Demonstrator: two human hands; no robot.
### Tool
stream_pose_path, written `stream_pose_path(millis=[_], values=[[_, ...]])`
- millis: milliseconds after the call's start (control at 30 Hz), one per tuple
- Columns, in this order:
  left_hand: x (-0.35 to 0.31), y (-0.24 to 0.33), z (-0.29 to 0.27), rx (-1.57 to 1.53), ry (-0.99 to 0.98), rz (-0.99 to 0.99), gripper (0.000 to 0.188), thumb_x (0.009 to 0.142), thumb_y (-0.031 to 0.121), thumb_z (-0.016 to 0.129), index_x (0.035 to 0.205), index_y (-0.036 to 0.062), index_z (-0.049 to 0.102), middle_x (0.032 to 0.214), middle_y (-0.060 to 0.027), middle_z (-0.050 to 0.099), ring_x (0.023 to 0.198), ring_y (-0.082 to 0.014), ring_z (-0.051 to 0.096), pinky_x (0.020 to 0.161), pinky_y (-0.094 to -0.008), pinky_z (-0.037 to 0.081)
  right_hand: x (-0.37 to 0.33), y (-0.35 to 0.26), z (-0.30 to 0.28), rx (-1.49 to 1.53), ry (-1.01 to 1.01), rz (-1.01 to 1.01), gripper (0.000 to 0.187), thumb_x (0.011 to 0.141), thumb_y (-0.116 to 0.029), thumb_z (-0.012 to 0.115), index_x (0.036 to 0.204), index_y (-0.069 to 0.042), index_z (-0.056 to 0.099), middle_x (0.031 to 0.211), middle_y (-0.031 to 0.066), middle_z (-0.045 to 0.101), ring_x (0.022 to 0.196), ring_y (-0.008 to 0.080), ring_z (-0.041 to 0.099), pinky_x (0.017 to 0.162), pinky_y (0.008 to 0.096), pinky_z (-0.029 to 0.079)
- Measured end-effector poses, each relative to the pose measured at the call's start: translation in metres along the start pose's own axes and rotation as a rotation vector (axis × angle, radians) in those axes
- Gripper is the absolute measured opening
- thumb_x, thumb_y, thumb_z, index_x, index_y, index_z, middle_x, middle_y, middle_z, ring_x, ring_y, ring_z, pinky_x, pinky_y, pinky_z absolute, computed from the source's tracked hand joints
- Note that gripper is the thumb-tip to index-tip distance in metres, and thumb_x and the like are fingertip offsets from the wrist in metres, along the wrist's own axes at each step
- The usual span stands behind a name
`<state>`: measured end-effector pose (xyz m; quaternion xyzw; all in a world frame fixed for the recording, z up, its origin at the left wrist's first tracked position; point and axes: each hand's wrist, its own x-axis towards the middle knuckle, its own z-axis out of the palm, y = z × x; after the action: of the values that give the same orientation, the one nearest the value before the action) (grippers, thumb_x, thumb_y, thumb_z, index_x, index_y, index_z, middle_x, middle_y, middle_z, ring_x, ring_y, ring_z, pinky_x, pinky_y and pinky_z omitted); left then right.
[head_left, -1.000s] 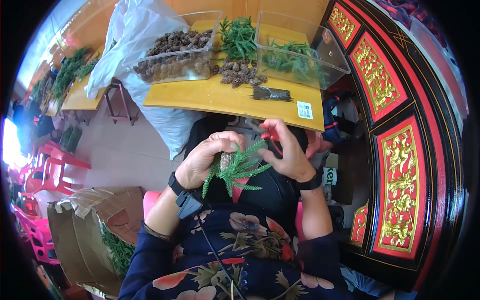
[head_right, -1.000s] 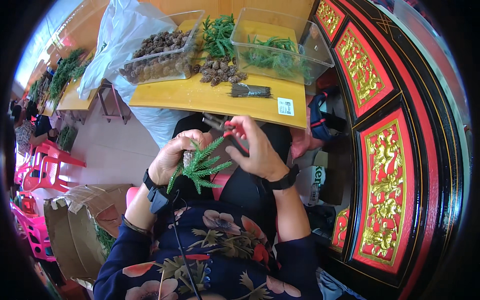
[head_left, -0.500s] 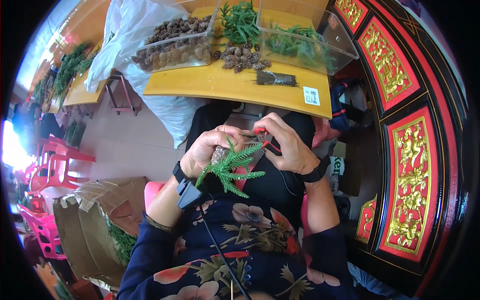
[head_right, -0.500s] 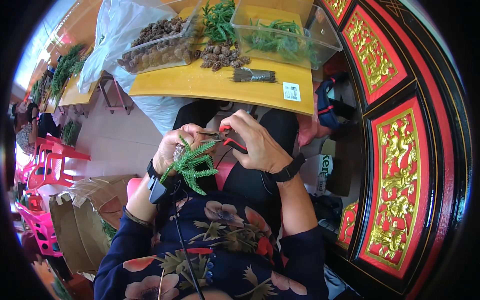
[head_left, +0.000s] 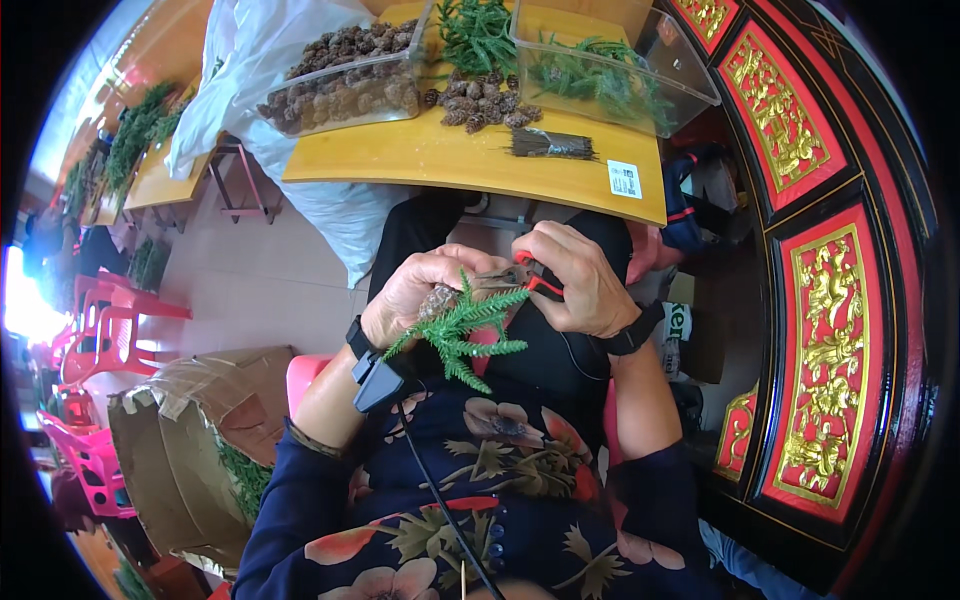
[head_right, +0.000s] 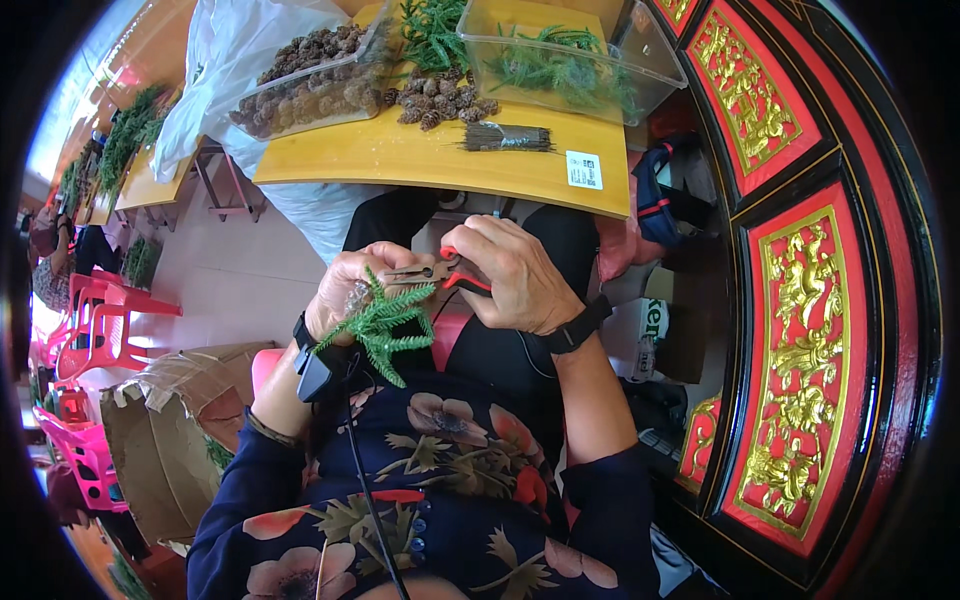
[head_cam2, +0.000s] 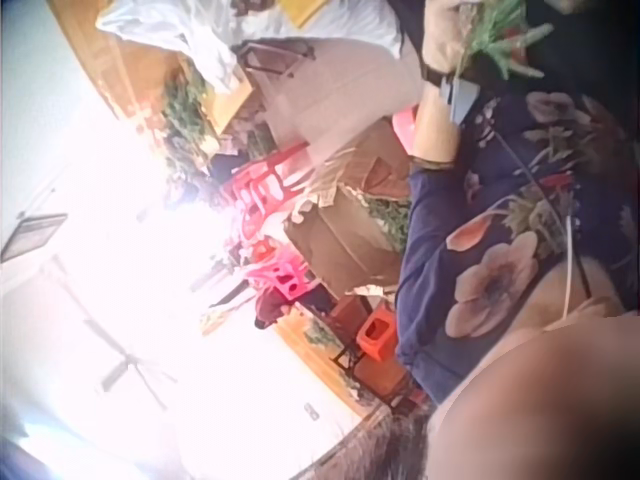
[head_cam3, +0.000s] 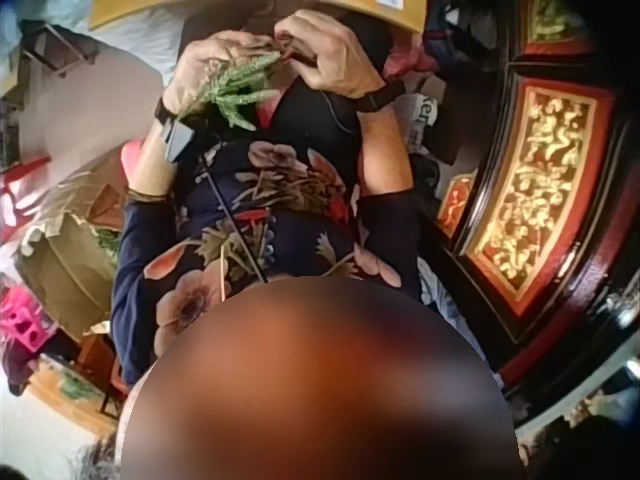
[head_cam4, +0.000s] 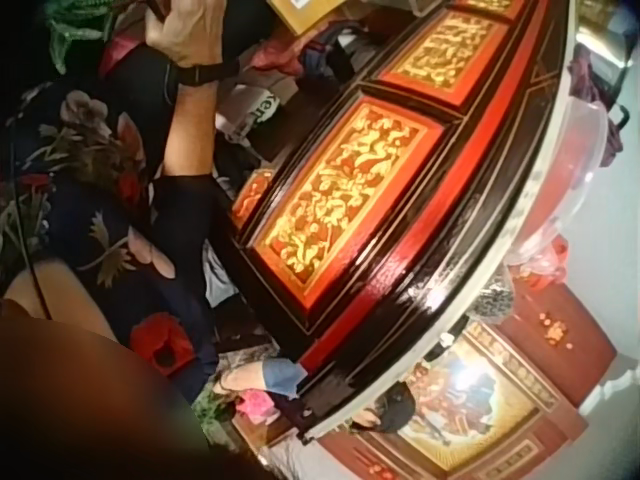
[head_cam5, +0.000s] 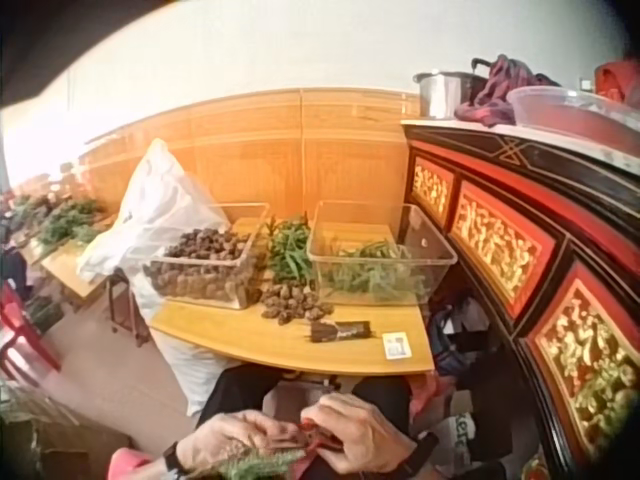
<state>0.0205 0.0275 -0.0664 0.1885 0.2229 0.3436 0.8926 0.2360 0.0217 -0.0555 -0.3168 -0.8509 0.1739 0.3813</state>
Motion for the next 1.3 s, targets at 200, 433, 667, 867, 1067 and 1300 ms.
stream_pose_path(millis=[200, 433, 667, 867, 1067, 1300], values=[[0.003, 0.014, 0.005, 0.571, 0.063, 0.293, 0.012, 0.075, 0.004, 0.062, 0.082, -0.0051, 0.064, 0.074, -0.0063, 0.059, 0.066, -0.0128, 0.056, 0.061, -0.024, 0.045, -0.006, -0.008, -0.01, -0.017, -0.148, 0.36, 0.026, 0.068, 0.0, 0.066, 0.091, 0.0, 0.054, 0.08, 0.0187, 0.056, 0.077, 0.038, 0.057, 0.065, 0.0394, 0.044], [0.001, 0.004, 0.027, 1.088, 0.479, 0.632, 0.008, 0.083, 0.006, 0.067, 0.081, -0.0015, 0.065, 0.074, 0.0012, 0.056, 0.07, -0.0049, 0.052, 0.062, -0.0208, 0.041, -0.006, -0.008, -0.006, -0.049, -0.132, 0.495, 0.024, 0.073, -0.001, 0.064, 0.095, 0.001, 0.056, 0.085, 0.0219, 0.059, 0.079, 0.0395, 0.058, 0.065, 0.0385, 0.045], [0.003, 0.012, 0.018, 0.748, 0.193, 0.406, 0.005, 0.081, 0.005, 0.068, 0.084, 0.0001, 0.067, 0.082, -0.0019, 0.065, 0.071, -0.0074, 0.059, 0.064, -0.022, 0.047, -0.009, 0.005, -0.012, 0.008, -0.086, 0.365, 0.033, 0.071, 0.0, 0.065, 0.102, -0.001, 0.056, 0.086, 0.014, 0.057, 0.076, 0.0339, 0.057, 0.07, 0.0374, 0.046], [0.005, 0.012, 0.005, 0.341, 0.071, 0.106, 0.008, 0.08, 0.003, 0.067, 0.088, 0.0018, 0.067, 0.085, -0.0046, 0.067, 0.076, -0.0099, 0.063, 0.069, -0.0232, 0.05, -0.005, 0.011, -0.013, -0.064, 0.0, 0.132, 0.038, 0.067, 0.004, 0.064, 0.103, -0.003, 0.056, 0.085, 0.0096, 0.054, 0.077, 0.0303, 0.055, 0.075, 0.0362, 0.044], [0.008, 0.004, 0.001, 0.134, -0.083, -0.106, 0.011, 0.081, 0.004, 0.067, 0.092, 0.0018, 0.066, 0.084, -0.0064, 0.067, 0.072, -0.0102, 0.063, 0.066, -0.0224, 0.049, -0.009, 0.01, -0.018, -0.081, -0.029, 0.062, 0.036, 0.067, 0.003, 0.065, 0.102, -0.001, 0.057, 0.084, 0.0113, 0.057, 0.077, 0.0315, 0.057, 0.074, 0.0354, 0.045], [0.01, -0.004, 0.022, 0.91, 0.325, 0.531, 0.009, 0.081, 0.005, 0.068, 0.087, -0.0009, 0.066, 0.08, -0.0055, 0.064, 0.069, -0.0087, 0.058, 0.064, -0.0233, 0.047, -0.02, 0.003, -0.014, 0.079, -0.097, 0.445, 0.03, 0.071, 0.0, 0.065, 0.101, 0.002, 0.06, 0.083, 0.016, 0.062, 0.074, 0.0324, 0.061, 0.068, 0.0315, 0.048]])
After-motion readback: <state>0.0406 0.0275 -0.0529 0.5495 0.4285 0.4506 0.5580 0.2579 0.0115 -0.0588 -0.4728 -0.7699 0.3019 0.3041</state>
